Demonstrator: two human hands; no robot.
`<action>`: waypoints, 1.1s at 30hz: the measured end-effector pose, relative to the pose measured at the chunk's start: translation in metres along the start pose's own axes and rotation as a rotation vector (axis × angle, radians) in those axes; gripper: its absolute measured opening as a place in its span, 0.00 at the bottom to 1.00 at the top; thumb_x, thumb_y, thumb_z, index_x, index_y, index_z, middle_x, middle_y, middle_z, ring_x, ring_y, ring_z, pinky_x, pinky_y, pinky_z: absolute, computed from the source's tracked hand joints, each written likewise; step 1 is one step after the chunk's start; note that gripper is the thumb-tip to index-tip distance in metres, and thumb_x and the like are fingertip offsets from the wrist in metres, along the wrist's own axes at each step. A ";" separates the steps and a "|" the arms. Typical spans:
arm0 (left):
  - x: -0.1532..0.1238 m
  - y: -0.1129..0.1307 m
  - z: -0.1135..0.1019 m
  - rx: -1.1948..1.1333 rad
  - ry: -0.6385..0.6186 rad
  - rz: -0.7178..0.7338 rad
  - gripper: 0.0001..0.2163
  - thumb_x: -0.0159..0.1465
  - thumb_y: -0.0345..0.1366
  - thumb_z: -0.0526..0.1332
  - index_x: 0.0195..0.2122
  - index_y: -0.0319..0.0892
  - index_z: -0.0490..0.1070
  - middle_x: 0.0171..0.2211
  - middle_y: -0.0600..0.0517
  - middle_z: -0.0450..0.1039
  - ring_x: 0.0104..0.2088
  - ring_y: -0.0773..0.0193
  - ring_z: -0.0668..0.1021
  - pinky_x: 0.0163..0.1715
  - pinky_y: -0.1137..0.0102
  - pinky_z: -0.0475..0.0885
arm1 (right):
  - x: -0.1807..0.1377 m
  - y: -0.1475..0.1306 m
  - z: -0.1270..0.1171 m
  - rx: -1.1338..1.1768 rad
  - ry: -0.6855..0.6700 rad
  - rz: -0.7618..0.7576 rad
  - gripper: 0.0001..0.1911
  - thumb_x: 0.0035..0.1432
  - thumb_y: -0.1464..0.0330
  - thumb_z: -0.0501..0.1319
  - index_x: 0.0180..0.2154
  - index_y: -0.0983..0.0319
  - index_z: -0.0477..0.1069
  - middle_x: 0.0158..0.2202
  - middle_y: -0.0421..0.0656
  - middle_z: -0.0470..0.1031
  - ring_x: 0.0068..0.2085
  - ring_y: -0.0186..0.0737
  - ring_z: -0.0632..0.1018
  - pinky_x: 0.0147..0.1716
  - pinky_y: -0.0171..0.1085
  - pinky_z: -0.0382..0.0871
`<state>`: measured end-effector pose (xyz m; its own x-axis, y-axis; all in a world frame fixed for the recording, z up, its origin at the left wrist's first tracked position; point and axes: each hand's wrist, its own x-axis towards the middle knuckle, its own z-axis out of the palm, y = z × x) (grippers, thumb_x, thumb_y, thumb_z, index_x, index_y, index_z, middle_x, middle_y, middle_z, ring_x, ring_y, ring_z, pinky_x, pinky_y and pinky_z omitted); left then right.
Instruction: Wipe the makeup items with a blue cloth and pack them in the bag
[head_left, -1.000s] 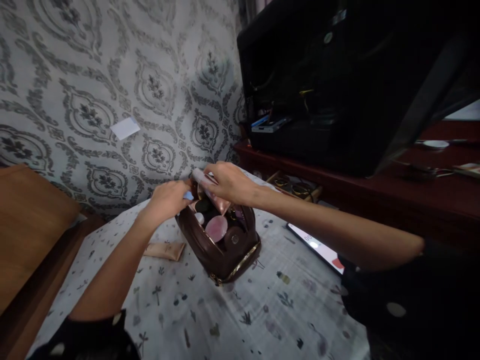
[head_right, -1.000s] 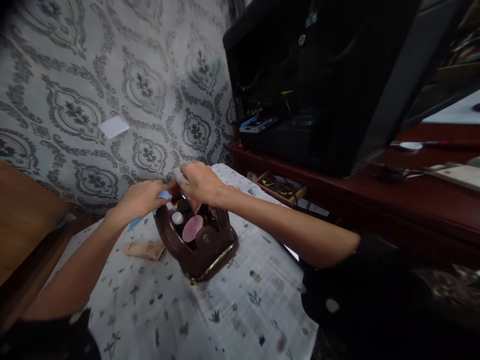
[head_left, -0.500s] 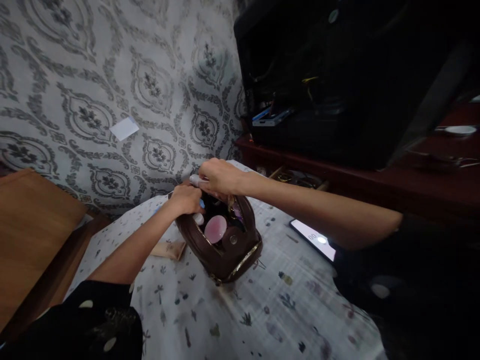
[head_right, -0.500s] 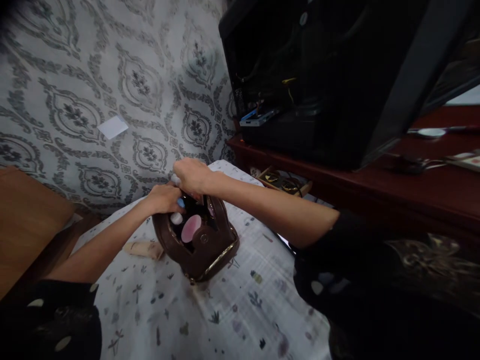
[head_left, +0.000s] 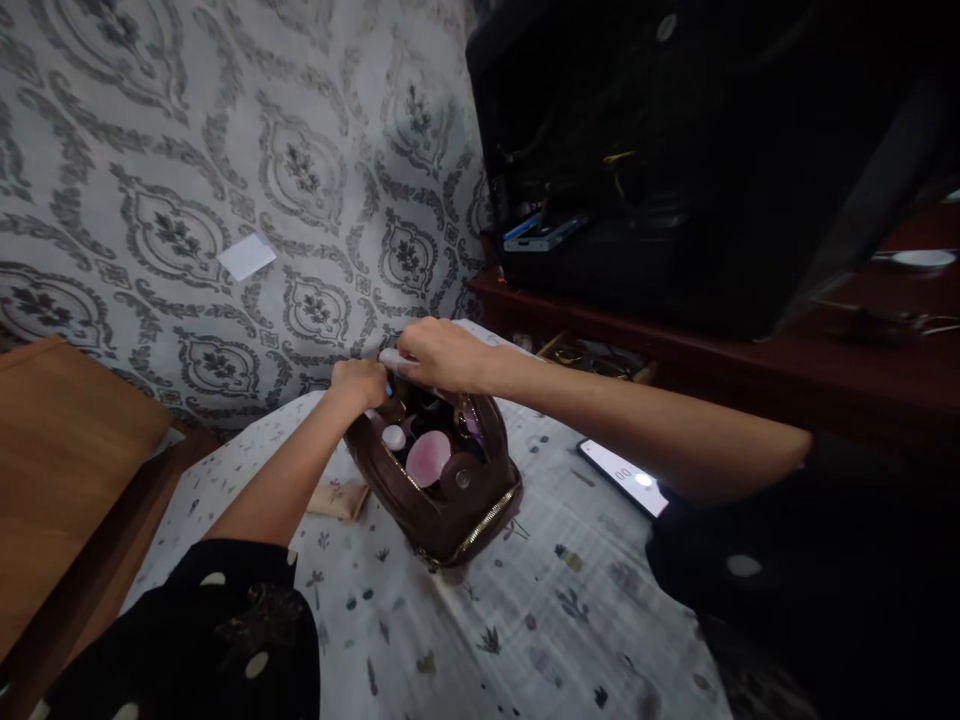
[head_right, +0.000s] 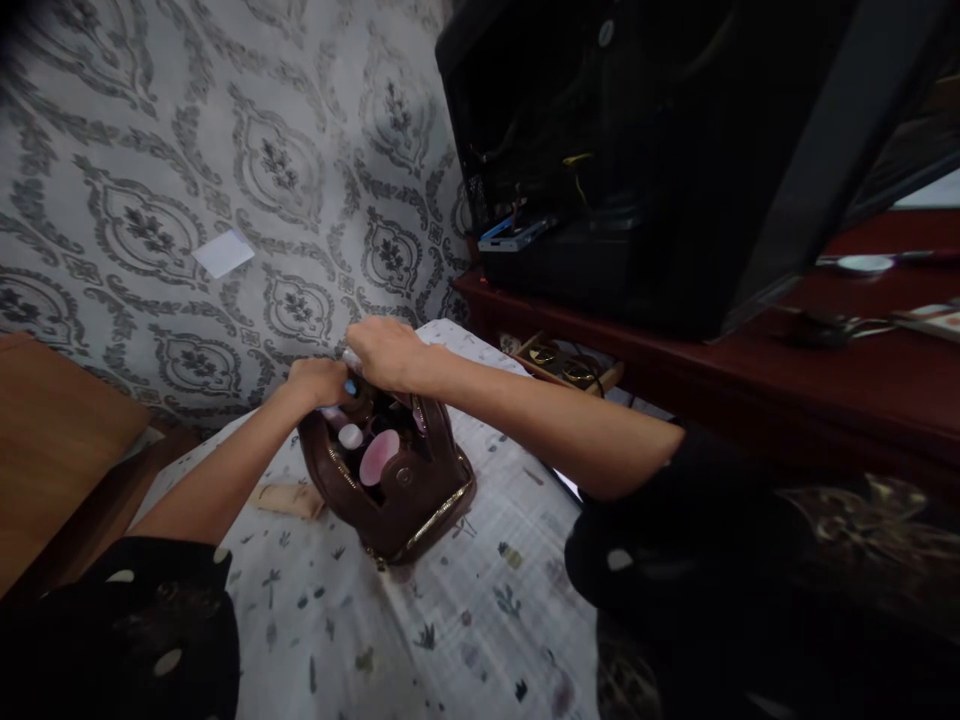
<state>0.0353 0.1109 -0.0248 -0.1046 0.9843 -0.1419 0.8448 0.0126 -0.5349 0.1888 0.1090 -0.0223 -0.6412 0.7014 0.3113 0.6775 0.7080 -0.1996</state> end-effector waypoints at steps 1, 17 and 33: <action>0.001 0.001 0.001 0.002 0.005 0.000 0.24 0.60 0.41 0.62 0.57 0.38 0.73 0.54 0.34 0.76 0.54 0.42 0.78 0.51 0.57 0.73 | 0.000 0.000 0.000 0.001 -0.005 0.004 0.14 0.65 0.66 0.58 0.47 0.65 0.75 0.46 0.53 0.78 0.47 0.48 0.77 0.38 0.38 0.65; -0.045 0.003 -0.005 -0.137 0.049 0.457 0.15 0.62 0.34 0.60 0.48 0.55 0.78 0.54 0.56 0.78 0.58 0.56 0.73 0.56 0.66 0.68 | 0.001 0.004 0.004 0.012 0.016 -0.011 0.16 0.67 0.62 0.56 0.45 0.65 0.76 0.42 0.52 0.79 0.43 0.47 0.78 0.36 0.37 0.64; -0.030 0.023 0.002 -0.118 -0.055 0.179 0.25 0.62 0.53 0.61 0.53 0.42 0.74 0.55 0.41 0.76 0.54 0.47 0.78 0.48 0.63 0.74 | 0.000 0.005 0.004 0.010 0.017 -0.025 0.18 0.68 0.60 0.54 0.46 0.66 0.76 0.37 0.52 0.79 0.40 0.46 0.77 0.36 0.37 0.62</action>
<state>0.0572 0.0810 -0.0346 0.0263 0.9617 -0.2729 0.9076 -0.1374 -0.3966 0.1910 0.1125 -0.0267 -0.6517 0.6819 0.3321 0.6574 0.7262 -0.2010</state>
